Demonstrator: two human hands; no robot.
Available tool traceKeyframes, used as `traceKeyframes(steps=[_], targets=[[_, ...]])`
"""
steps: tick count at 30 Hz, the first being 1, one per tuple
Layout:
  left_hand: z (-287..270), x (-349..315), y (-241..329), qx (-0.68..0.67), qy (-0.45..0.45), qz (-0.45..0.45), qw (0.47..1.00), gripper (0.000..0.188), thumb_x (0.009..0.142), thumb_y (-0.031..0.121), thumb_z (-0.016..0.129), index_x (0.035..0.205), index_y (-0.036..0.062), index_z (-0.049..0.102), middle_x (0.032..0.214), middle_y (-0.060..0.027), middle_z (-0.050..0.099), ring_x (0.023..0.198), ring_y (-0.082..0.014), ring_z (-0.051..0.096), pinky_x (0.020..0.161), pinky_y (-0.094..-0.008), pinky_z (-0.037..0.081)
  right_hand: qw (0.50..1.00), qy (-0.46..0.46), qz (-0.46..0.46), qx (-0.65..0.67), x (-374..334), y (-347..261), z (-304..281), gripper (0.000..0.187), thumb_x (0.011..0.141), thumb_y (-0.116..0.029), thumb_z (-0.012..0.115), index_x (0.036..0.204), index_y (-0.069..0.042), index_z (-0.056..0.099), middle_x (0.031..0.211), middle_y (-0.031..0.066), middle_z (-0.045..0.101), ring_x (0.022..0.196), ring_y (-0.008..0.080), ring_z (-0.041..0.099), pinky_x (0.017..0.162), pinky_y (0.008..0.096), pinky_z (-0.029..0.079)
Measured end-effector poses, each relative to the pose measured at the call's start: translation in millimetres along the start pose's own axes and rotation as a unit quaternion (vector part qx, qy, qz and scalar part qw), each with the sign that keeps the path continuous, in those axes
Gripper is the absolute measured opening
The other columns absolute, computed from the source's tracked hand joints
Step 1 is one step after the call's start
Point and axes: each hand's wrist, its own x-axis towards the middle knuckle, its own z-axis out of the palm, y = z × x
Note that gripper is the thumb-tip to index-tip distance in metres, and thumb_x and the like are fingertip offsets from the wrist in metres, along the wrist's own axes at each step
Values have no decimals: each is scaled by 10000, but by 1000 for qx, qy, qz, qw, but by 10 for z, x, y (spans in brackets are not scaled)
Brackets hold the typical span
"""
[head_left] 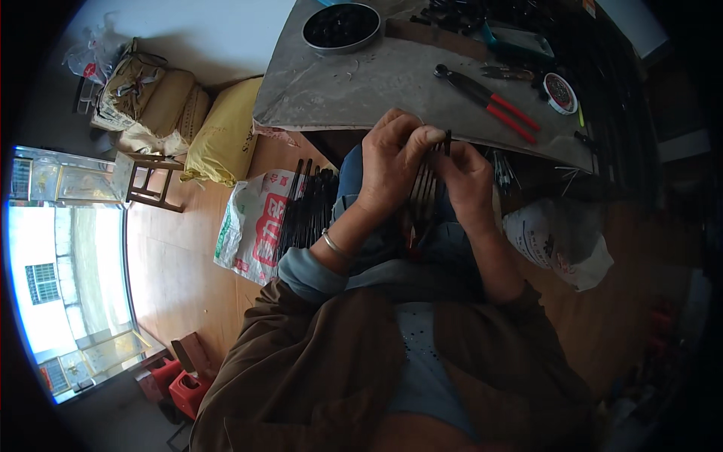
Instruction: Assembling metal umbrella ribs into a central runner component using wire and pliers.
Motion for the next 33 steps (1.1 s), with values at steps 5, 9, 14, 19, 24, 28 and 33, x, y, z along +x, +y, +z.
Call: traceKeyframes(steps=[5, 9, 14, 19, 24, 28, 33], targets=[[5, -12, -13, -391, -50, -239, 888, 330, 937, 377, 589, 852, 57, 589, 691, -15, 556, 603, -117, 535, 558, -219, 450, 984, -116, 114, 73, 80, -250, -141, 183, 862, -156, 699, 905, 2, 618, 768, 56, 651, 672, 128, 637, 633, 250, 531], [-114, 17, -85, -496, -172, -268, 808, 420, 909, 484, 572, 880, 65, 563, 737, -17, 554, 636, -119, 557, 582, -237, 473, 973, -167, 123, 100, 85, -316, -156, 184, 859, -155, 700, 908, 4, 620, 773, 69, 656, 678, 141, 646, 645, 262, 542], [-80, 25, -106, -547, -246, -221, 769, 399, 878, 474, 627, 868, 83, 547, 798, -7, 536, 699, -113, 536, 639, -235, 468, 972, -150, 149, 105, 60, -335, -211, 157, 855, -143, 703, 874, -14, 614, 757, 59, 655, 671, 130, 634, 630, 249, 522], [-54, 21, 18, -498, -174, -222, 820, 241, 854, 270, 703, 864, 85, 549, 805, 4, 525, 738, -93, 488, 674, -236, 432, 995, -70, 55, 35, -68, -229, -137, 153, 860, -119, 700, 832, -18, 589, 735, 28, 636, 642, 98, 594, 610, 224, 483], [85, 12, 32, -500, -80, -212, 836, 171, 889, 208, 663, 850, 93, 543, 806, 9, 525, 740, -85, 485, 675, -236, 417, 997, 6, -4, 75, -187, -271, 45, 165, 859, -96, 700, 818, -5, 569, 751, 26, 623, 655, 82, 574, 620, 218, 474], [104, -8, 111, -509, -76, -231, 826, 166, 892, 192, 662, 829, 97, 541, 805, 13, 525, 738, -80, 487, 680, -233, 418, 994, 40, -31, 94, -192, -226, 34, 157, 864, -87, 693, 831, 4, 570, 775, 37, 625, 665, 84, 573, 621, 220, 474], [123, -5, 113, -498, -55, -230, 834, 175, 877, 172, 682, 826, 91, 535, 755, -4, 557, 645, -79, 517, 561, -223, 432, 998, 13, 1, 68, -157, -317, 1, 132, 864, -65, 685, 854, 9, 576, 772, 29, 618, 654, 73, 559, 611, 217, 462]])
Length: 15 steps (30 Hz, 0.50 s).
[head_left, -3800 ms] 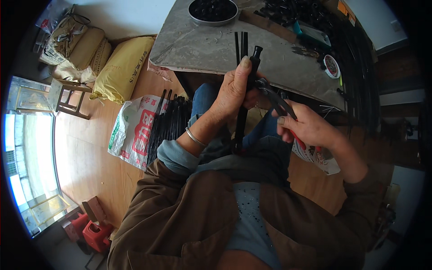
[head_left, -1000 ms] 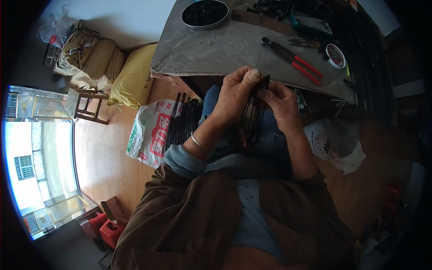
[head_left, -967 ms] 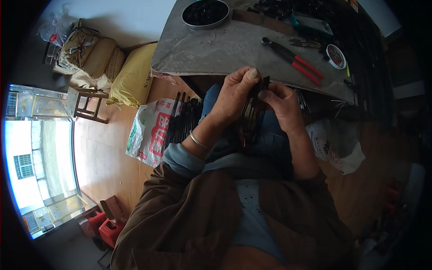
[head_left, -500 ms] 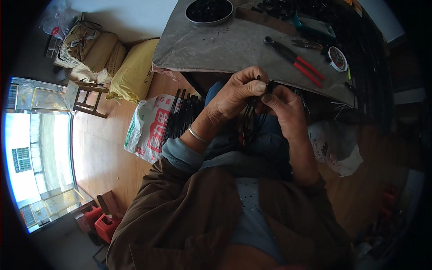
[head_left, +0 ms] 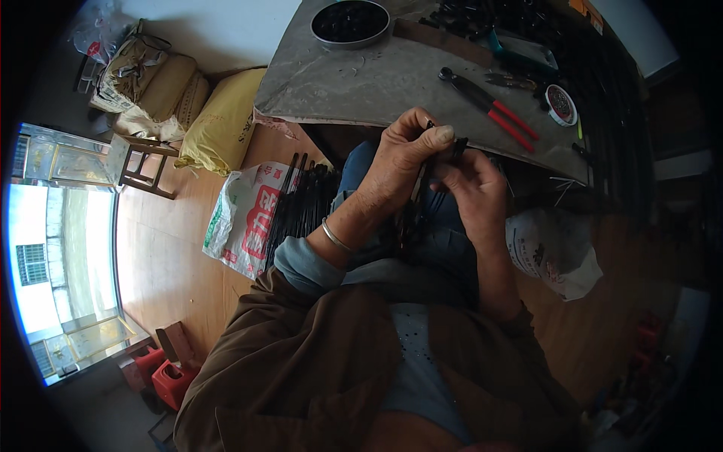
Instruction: Assembling metal umbrella ribs into a central runner component using wire and pliers.
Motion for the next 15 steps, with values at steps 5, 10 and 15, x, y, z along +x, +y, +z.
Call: traceKeyframes(steps=[5, 10, 15], targets=[[-16, 28, -57, -3, 10, 14, 1000, 189, 875, 158, 685, 818, 85, 520, 710, -27, 585, 552, -83, 539, 425, -215, 442, 993, -39, -23, -108, 77, 122, -90, 106, 845, -44, 691, 878, 5, 602, 726, -8, 591, 628, 45, 515, 565, 202, 417], [-10, 51, -23, -16, 29, 21, 999, 190, 883, 170, 676, 800, 85, 528, 710, -14, 572, 549, -79, 533, 424, -212, 434, 990, 0, -49, -132, 75, 122, -15, 70, 865, -36, 654, 868, 14, 607, 704, -2, 587, 623, 47, 512, 559, 209, 413], [79, 45, -38, -17, 72, 39, 996, 156, 905, 155, 639, 808, 90, 536, 700, 3, 556, 541, -64, 519, 390, -196, 389, 986, 24, -67, -153, 63, 146, -7, 52, 880, -19, 604, 904, 26, 611, 725, 22, 600, 622, 62, 527, 560, 228, 429]])
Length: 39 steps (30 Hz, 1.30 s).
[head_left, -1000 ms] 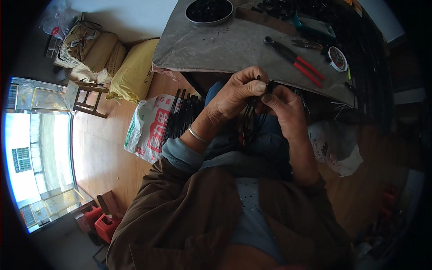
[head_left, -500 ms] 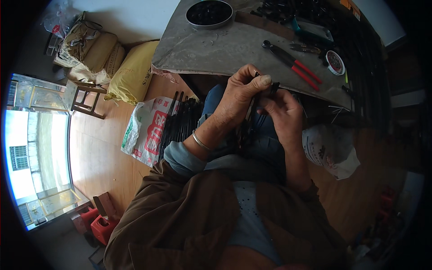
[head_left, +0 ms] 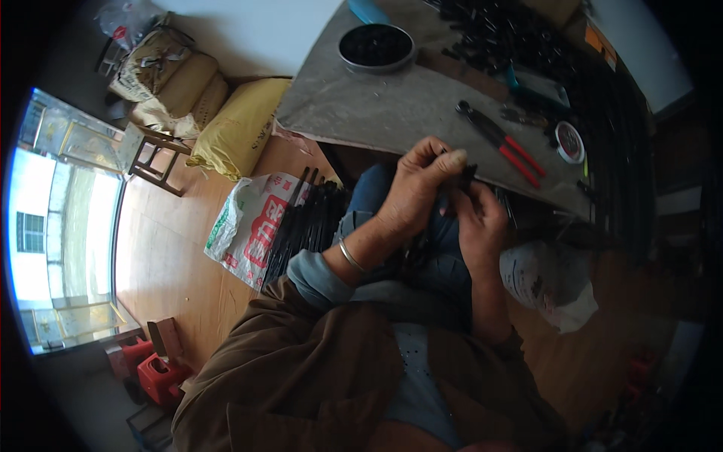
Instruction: Assembling metal umbrella ribs into a central runner component using wire and pliers.
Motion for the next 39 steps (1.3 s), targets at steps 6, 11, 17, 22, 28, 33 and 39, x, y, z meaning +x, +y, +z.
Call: traceKeyframes(steps=[6, 11, 17, 22, 28, 33, 39], targets=[[58, -5, -46, 14, 37, 18, 999, 178, 887, 181, 671, 799, 109, 535, 657, 35, 518, 534, -34, 484, 398, -185, 333, 999, 6, 30, 23, -9, -68, 52, 111, 881, -17, 612, 978, 34, 590, 822, 26, 619, 688, 72, 558, 627, 213, 454], [58, 42, 39, 26, 40, 20, 999, 184, 882, 197, 682, 792, 109, 548, 664, 37, 541, 540, -25, 457, 421, -177, 325, 993, -88, 75, -3, 217, -110, 74, 138, 879, -56, 643, 984, 25, 606, 844, 16, 632, 726, 56, 558, 658, 224, 455], [-43, 92, 253, 123, -31, -35, 991, 156, 912, 219, 646, 860, 87, 582, 750, 30, 564, 697, -47, 504, 623, -216, 424, 995, -82, 57, -8, 286, -17, 118, 132, 866, -79, 668, 947, 24, 650, 793, 6, 647, 717, 61, 572, 674, 222, 462], [-509, 941, 659, 457, 32, 197, 867, 326, 902, 332, 626, 1014, 26, 635, 800, -63, 603, 717, -145, 591, 674, -296, 489, 986, -114, 78, 97, 364, 61, 86, 101, 881, -40, 643, 960, 22, 646, 891, 65, 686, 767, 93, 618, 710, 235, 499], [-858, 1886, 1098, 769, 94, 254, 580, 350, 716, 327, 741, 952, 80, 665, 1031, -112, 611, 984, -310, 597, 835, -420, 485, 978, -128, 112, 124, 435, 58, 144, 106, 880, -47, 649, 964, 15, 629, 928, 76, 691, 834, 101, 629, 773, 246, 502], [-991, 2007, 1077, 822, 61, 248, 509, 277, 772, 281, 702, 950, 73, 659, 975, -118, 637, 911, -321, 616, 812, -414, 483, 982, -120, 107, 99, 483, 87, 123, 119, 879, -75, 642, 964, 6, 623, 927, 117, 697, 799, 156, 657, 750, 295, 531], [-905, 1941, 1076, 697, 69, 305, 646, 244, 840, 178, 614, 1048, 61, 665, 895, -112, 664, 745, -276, 627, 712, -348, 497, 980, -124, 110, 108, 521, 63, 140, 119, 884, -67, 622, 979, 5, 625, 935, 104, 693, 823, 149, 650, 770, 288, 518]])
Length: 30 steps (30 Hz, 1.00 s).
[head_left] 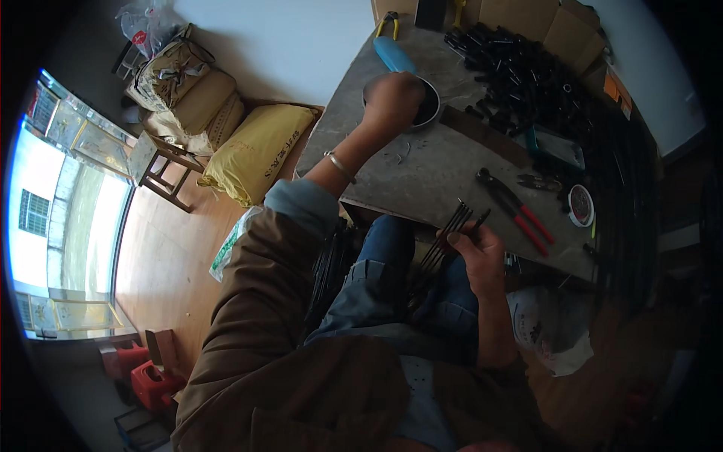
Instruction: Assembling metal umbrella ribs into a central runner component using wire and pliers.
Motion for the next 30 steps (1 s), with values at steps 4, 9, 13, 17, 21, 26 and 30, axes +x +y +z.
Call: traceKeyframes(steps=[4, 9, 13, 17, 21, 26, 30], targets=[[-240, -350, 686, -478, -244, -242, 808, 275, 897, 137, 555, 1121, 0, 635, 873, -54, 633, 717, -126, 552, 671, -254, 460, 999, 9, 38, 29, 52, -14, -34, 121, 893, -104, 639, 941, 5, 620, 900, 56, 674, 816, 111, 622, 759, 250, 497], [-288, -894, 1048, -610, -341, -382, 605, 295, 919, 175, 554, 1151, -2, 599, 950, -61, 634, 832, -151, 601, 784, -282, 488, 998, -6, 47, 28, 80, -46, -108, 156, 894, -142, 644, 960, 0, 645, 854, 55, 670, 755, 102, 620, 703, 240, 492], [-235, -1081, 933, -706, -355, -373, 486, 280, 901, 182, 573, 1110, -1, 603, 1008, -72, 640, 919, -176, 605, 872, -326, 476, 998, -37, 28, 46, -14, 6, -96, 181, 889, -158, 658, 983, -4, 646, 864, 54, 673, 751, 101, 619, 686, 240, 493], [-225, -1112, 970, -706, -355, -380, 480, 272, 890, 168, 577, 1092, -11, 604, 1003, -80, 642, 910, -188, 608, 872, -326, 477, 997, -38, 32, 58, -77, -18, -60, 187, 890, -160, 658, 997, -8, 643, 864, 49, 672, 751, 104, 620, 677, 242, 496], [-283, -1128, 1027, -708, -349, -396, 470, 267, 889, 160, 568, 1080, -23, 609, 978, -95, 646, 907, -192, 609, 866, -328, 480, 997, -41, 29, 51, -105, -26, -37, 184, 891, -157, 654, 1001, -11, 640, 862, 46, 670, 750, 104, 620, 672, 245, 499], [-317, -1134, 1047, -698, -346, -408, 476, 265, 894, 163, 561, 1071, -26, 614, 969, -103, 648, 904, -195, 612, 862, -330, 483, 998, -29, 26, 43, -126, -50, -4, 174, 894, -162, 652, 988, -16, 638, 849, 42, 669, 743, 96, 617, 668, 233, 493], [-318, -1132, 1058, -695, -340, -404, 488, 258, 898, 169, 565, 1067, -20, 612, 964, -100, 648, 895, -196, 613, 858, -330, 483, 998, -26, 27, 42, -127, -73, 10, 172, 894, -165, 654, 979, -16, 636, 839, 39, 668, 734, 93, 617, 665, 227, 489]])
